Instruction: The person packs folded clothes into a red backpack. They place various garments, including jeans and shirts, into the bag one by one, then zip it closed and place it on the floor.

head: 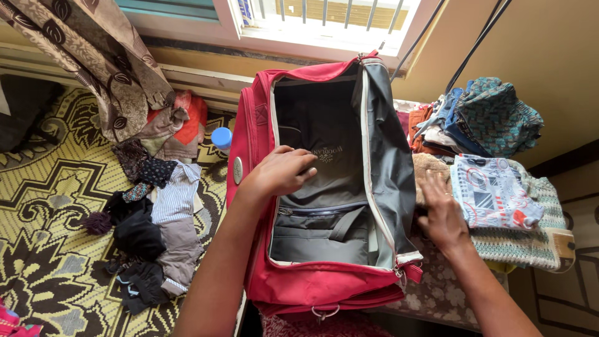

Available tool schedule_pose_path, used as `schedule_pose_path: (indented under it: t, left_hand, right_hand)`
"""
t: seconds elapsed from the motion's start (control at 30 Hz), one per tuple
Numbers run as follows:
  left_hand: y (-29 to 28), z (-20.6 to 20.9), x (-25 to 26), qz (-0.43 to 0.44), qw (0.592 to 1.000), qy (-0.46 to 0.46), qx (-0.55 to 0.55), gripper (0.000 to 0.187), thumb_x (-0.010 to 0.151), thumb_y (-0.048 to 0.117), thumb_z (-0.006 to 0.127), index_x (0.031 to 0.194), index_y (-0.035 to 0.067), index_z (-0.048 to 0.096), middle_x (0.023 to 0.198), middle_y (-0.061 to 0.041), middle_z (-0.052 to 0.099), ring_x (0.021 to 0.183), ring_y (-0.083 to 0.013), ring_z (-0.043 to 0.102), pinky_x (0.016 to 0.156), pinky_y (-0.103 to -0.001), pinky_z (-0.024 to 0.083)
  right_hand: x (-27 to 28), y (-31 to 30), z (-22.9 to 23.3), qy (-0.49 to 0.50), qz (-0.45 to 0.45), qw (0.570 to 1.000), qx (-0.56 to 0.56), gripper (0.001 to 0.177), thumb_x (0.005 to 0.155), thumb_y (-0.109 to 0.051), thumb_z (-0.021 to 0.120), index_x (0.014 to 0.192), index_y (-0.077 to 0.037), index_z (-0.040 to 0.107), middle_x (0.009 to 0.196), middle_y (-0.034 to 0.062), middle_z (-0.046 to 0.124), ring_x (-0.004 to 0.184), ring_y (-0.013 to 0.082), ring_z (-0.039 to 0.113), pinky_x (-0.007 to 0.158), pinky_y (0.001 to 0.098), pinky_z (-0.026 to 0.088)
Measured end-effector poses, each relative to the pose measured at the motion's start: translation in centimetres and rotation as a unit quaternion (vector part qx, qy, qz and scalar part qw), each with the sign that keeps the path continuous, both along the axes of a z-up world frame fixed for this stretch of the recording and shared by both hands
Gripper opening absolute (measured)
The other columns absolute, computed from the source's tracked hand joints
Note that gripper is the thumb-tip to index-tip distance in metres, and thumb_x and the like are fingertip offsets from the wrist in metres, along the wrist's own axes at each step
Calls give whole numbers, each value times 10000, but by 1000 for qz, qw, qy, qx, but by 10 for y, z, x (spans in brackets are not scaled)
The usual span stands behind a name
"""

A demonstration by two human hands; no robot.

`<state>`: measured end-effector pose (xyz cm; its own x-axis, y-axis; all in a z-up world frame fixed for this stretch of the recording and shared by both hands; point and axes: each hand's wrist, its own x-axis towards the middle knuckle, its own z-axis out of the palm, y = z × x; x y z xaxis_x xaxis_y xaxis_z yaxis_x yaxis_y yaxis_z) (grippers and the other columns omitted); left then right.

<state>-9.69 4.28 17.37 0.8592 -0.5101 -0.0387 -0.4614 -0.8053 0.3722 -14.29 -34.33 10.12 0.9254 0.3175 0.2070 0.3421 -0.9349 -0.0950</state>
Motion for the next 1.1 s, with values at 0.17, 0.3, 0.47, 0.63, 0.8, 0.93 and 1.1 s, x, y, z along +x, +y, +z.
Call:
schedule_pose_path:
  t: [0.17,0.3,0.47,0.63,0.8,0.93,1.1]
  left_hand:
    - [5,-16,-3,-18,999,-27,-21,345,977,334,591,1195,79,672,1197,-110,677,1178,-285,607,1100,-435,365]
    - [0,-19,-1,-12,1000,-9,-1,334,986,346,587,1168,81,679,1155,-114,688,1148,-288,616,1089,-435,370]
    - [-2,-23,-2,-12,1000,5,12,318,995,359,563,1105,90,694,1101,-110,700,1099,-291,634,1078,-441,369]
    - [-8,-29,0,-11,999,5,40,340,1001,391,542,1045,91,694,1073,-108,698,1077,-288,638,1069,-442,367]
    - [-5,-29,-2,-6,999,-33,27,208,924,287,636,996,101,698,1053,-102,699,1061,-278,642,1057,-431,378]
    - [0,-22,-10,-11,998,-56,27,164,745,130,692,907,121,707,1013,-86,701,1061,-259,653,1071,-414,369]
    - [-9,5,-22,68,994,-14,-87,234,959,258,639,1107,100,729,1128,-108,733,1083,-288,673,991,-439,489]
  right_hand:
    - [10,-4,23,129,-141,970,149,869,763,57,687,1585,-18,416,1434,278,563,908,394,693,835,434,592]
    - [17,-2,34,226,-131,962,77,948,682,45,770,1550,-113,423,1448,242,538,1171,385,648,1047,414,537]
    - [-10,9,6,36,46,996,62,1299,322,-20,868,1518,-6,361,1529,410,361,1391,608,391,1090,549,387]
    - [-24,26,-27,-145,-45,988,28,721,843,-1,720,1514,-103,478,1500,328,549,1333,513,609,1052,442,557]
    - [-10,17,9,59,-165,971,166,719,791,-147,755,1466,-82,513,1111,251,725,797,357,754,735,430,639]
    - [-14,16,70,-35,-148,936,319,801,689,-153,915,1381,-23,534,1091,224,736,880,295,741,801,395,607]
    - [-29,27,151,-95,-13,826,555,627,863,-37,881,1345,-5,481,1232,120,627,1012,194,694,929,323,622]
